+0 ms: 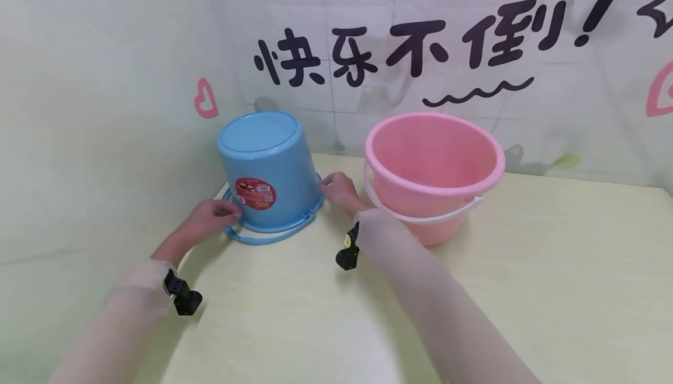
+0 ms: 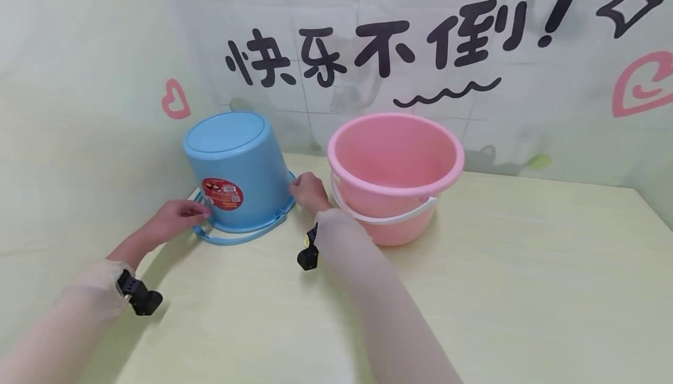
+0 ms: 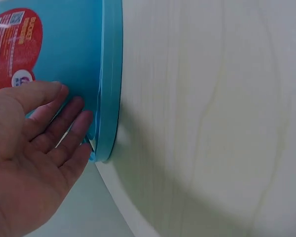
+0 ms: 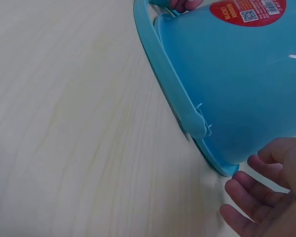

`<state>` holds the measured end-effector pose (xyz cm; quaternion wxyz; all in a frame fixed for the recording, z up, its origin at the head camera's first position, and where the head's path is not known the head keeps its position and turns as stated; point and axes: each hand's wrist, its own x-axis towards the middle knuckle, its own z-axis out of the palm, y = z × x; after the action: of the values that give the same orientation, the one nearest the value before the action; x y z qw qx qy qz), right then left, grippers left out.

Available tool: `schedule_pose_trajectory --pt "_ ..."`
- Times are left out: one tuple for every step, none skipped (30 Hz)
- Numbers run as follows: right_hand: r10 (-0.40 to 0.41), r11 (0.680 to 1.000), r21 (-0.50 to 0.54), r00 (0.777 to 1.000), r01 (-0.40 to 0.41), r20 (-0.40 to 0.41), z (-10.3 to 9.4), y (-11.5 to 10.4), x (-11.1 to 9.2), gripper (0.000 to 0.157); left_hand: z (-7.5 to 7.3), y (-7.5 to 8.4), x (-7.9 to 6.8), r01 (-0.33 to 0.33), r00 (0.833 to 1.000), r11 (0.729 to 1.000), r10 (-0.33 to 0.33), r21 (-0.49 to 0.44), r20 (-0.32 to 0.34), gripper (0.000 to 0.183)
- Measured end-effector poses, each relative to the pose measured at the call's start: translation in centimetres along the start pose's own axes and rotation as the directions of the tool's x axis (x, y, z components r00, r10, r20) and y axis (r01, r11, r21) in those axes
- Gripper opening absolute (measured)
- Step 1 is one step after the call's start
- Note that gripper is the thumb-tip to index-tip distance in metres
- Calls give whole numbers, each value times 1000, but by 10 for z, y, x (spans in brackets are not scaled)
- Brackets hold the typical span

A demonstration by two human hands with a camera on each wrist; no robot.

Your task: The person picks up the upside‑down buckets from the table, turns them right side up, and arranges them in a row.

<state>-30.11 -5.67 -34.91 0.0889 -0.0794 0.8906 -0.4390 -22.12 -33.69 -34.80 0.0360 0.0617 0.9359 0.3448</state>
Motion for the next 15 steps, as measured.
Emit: schedule_pose_trajectory --pt "8 1000 5 1000 -8 -2 0 1 1 28 1 1 0 -15 1000 1000 15 18 3 29" --pt "12 1000 9 1000 -12 -3 1 3 2 27 2 3 0 -29 1000 999 28 35 9 28" --pt "14 1000 11 1000 -14 -4 1 4 3 27 3 4 0 -38 999 998 37 54 14 26" --pt "16 1000 14 1000 -16 0 1 5 4 27 5 5 0 -53 998 996 52 72 18 24" --pt "16 1000 16 1000 -16 4 2 6 4 26 6 6 0 -65 998 994 63 84 23 23" --pt "15 1000 15 1000 -15 7 2 7 4 26 7 8 -1 -71 997 993 69 92 32 22" --pt "11 1000 18 1000 -12 11 2 6 5 26 8 9 -1 -80 996 992 76 97 41 21" --pt "7 1000 17 1000 -7 13 3 6 5 26 9 10 -2 -86 995 991 80 104 53 21" --pt "5 1000 17 1000 -6 16 3 5 5 26 10 11 -2 -92 994 990 85 109 64 20" --pt "4 1000 17 1000 -4 18 4 5 5 26 11 12 -3 -100 993 989 92 113 77 20" --pt "4 1000 14 1000 -4 18 4 4 6 26 13 14 -3 -107 991 988 97 113 91 21" --pt "4 1000 9 1000 -4 16 4 4 6 26 14 15 -3 -119 989 986 107 116 104 21" --pt "6 1000 3 1000 -6 15 5 4 7 27 16 16 -2 -136 986 983 122 121 114 20" --pt "7 1000 -3 1000 -7 14 5 4 7 27 18 17 -2 -150 983 980 134 128 127 20" --pt "10 1000 -7 1000 -10 16 6 4 8 28 19 18 -2 -164 980 977 146 136 138 20"
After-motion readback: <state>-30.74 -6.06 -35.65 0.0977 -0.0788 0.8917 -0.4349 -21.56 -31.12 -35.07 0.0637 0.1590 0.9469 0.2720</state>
